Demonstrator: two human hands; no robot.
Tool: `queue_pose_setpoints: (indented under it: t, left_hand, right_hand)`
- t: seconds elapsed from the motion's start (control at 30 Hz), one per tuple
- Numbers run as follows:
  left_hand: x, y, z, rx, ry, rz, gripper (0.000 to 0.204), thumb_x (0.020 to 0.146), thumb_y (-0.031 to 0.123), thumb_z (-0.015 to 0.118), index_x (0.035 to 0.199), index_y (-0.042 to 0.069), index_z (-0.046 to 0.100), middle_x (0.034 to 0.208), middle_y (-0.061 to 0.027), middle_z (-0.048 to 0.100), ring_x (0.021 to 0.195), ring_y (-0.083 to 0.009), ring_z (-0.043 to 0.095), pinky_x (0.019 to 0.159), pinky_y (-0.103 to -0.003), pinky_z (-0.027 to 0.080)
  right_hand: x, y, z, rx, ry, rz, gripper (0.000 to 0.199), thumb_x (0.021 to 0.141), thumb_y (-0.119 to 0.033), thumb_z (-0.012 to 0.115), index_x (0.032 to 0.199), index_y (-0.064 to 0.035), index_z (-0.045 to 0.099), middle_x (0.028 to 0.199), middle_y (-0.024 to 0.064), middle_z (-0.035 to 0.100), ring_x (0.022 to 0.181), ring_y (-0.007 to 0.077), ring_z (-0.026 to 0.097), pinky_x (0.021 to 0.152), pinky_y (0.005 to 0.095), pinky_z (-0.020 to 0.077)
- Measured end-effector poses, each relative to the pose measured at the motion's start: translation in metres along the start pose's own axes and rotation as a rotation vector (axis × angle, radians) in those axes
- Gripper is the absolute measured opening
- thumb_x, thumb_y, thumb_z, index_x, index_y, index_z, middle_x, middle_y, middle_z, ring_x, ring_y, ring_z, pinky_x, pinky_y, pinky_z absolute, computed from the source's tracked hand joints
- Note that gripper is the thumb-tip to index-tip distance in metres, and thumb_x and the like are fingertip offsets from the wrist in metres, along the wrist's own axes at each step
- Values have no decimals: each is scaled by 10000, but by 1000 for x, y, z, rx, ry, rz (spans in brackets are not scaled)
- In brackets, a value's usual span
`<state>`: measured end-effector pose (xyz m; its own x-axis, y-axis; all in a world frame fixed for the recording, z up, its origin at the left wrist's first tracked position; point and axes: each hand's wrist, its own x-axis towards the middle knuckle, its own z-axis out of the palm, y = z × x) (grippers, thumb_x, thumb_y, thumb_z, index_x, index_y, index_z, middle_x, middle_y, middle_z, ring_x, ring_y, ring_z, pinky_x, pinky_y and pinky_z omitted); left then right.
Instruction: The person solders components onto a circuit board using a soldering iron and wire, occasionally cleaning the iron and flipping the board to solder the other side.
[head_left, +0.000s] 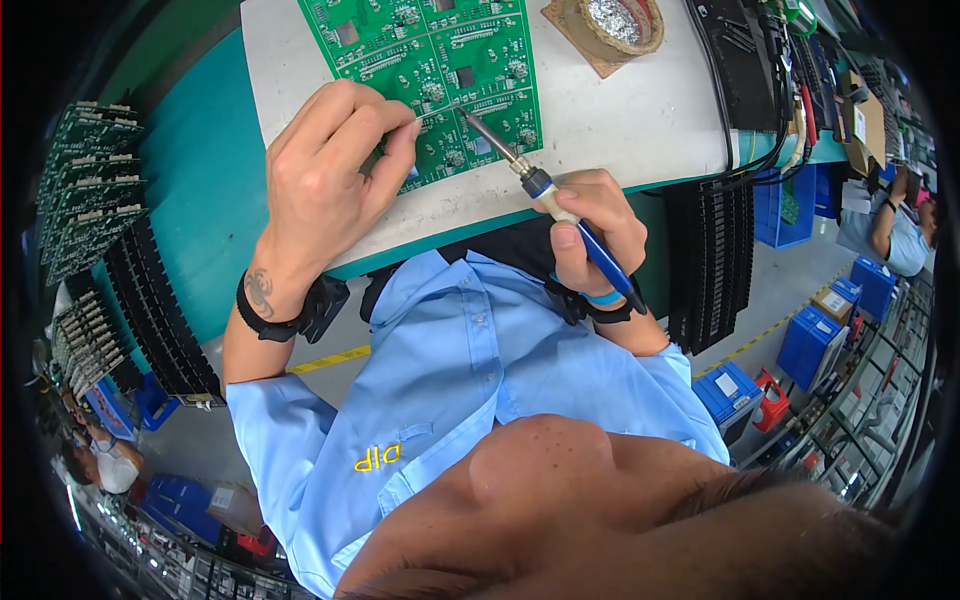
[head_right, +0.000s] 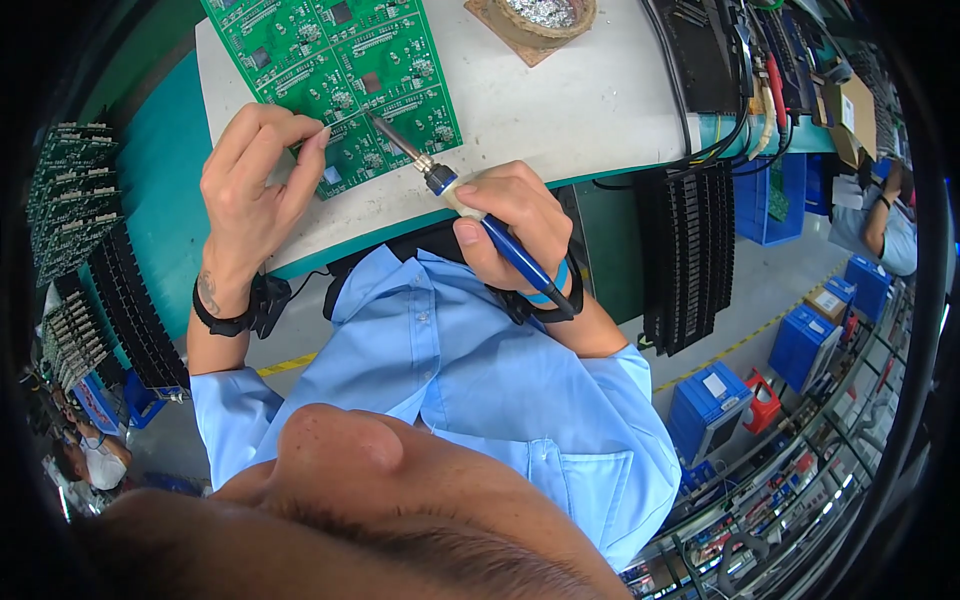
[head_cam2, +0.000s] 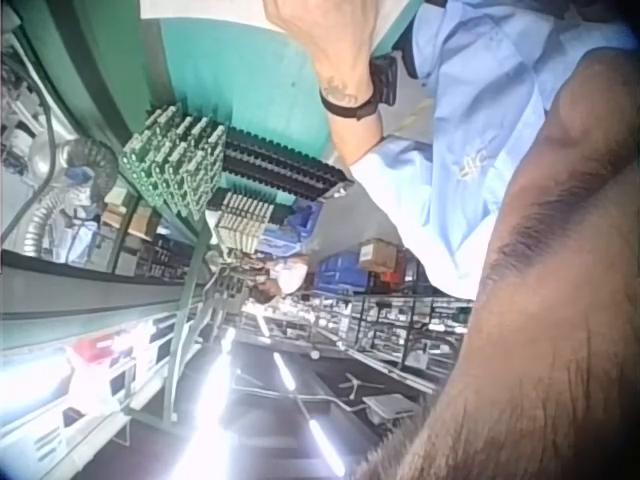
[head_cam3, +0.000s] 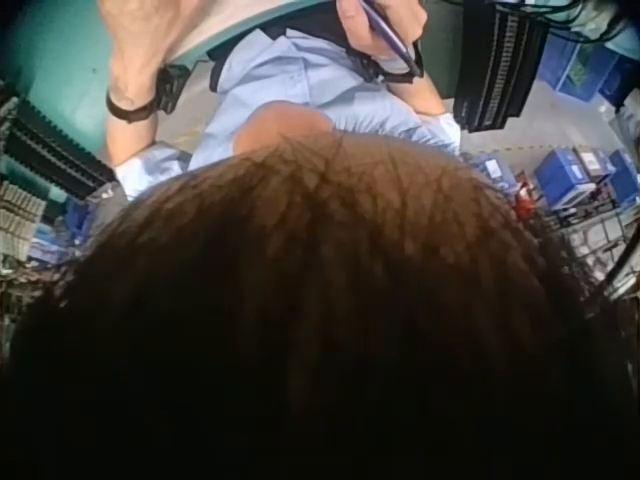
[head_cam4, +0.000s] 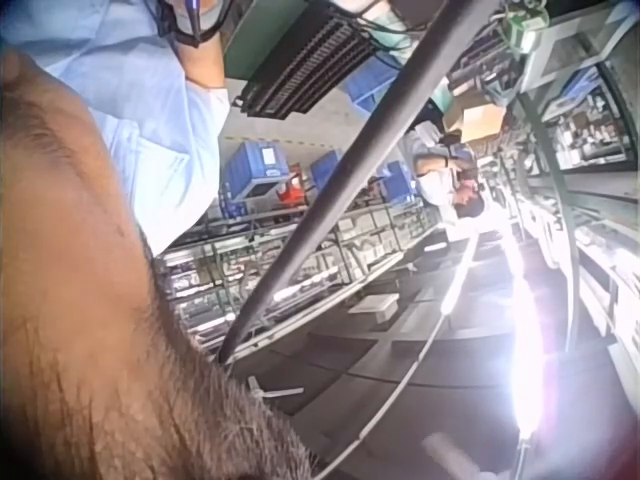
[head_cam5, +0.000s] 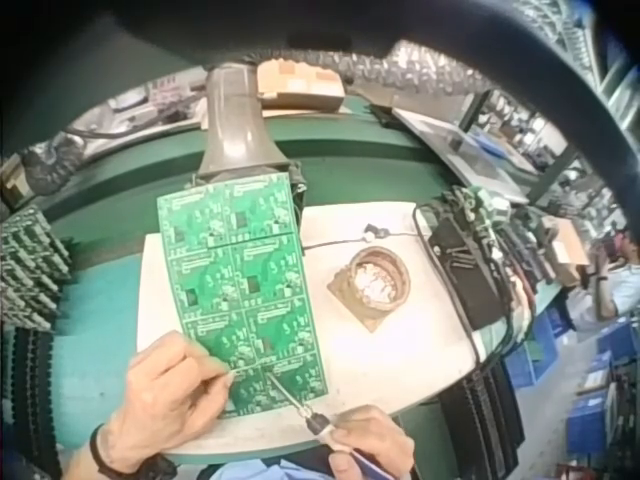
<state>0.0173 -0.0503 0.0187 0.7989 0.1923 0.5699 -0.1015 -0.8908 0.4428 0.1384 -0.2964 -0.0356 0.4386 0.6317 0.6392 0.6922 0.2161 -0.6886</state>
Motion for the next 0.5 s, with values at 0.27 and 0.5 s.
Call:
queue_pose_setpoints:
  t: [0.27, 0.5]
  left_hand:
    - [0, 0, 1, -2, 2, -1, 168, 780, -21, 820, 885, 37, 702, 834, -60, 643, 730, -222, 654, 598, -337, 527]
    - [1, 0, 3, -11, -1, -1, 173, 782, -25, 821, 893, 37, 703, 832, -64, 649, 730, -229, 653, 604, -339, 526]
  right_hand:
    - [0, 1, -7, -25, 25, 5, 218, 1005, -140, 610, 1148, 23, 608, 859, 181, 729, 772, 265, 672, 710, 378, 566]
    - [-1, 2, -5, -21, 26, 0, 216, 996, -129, 614, 1147, 26, 606, 852, 177, 727, 767, 268, 677, 707, 376, 567]
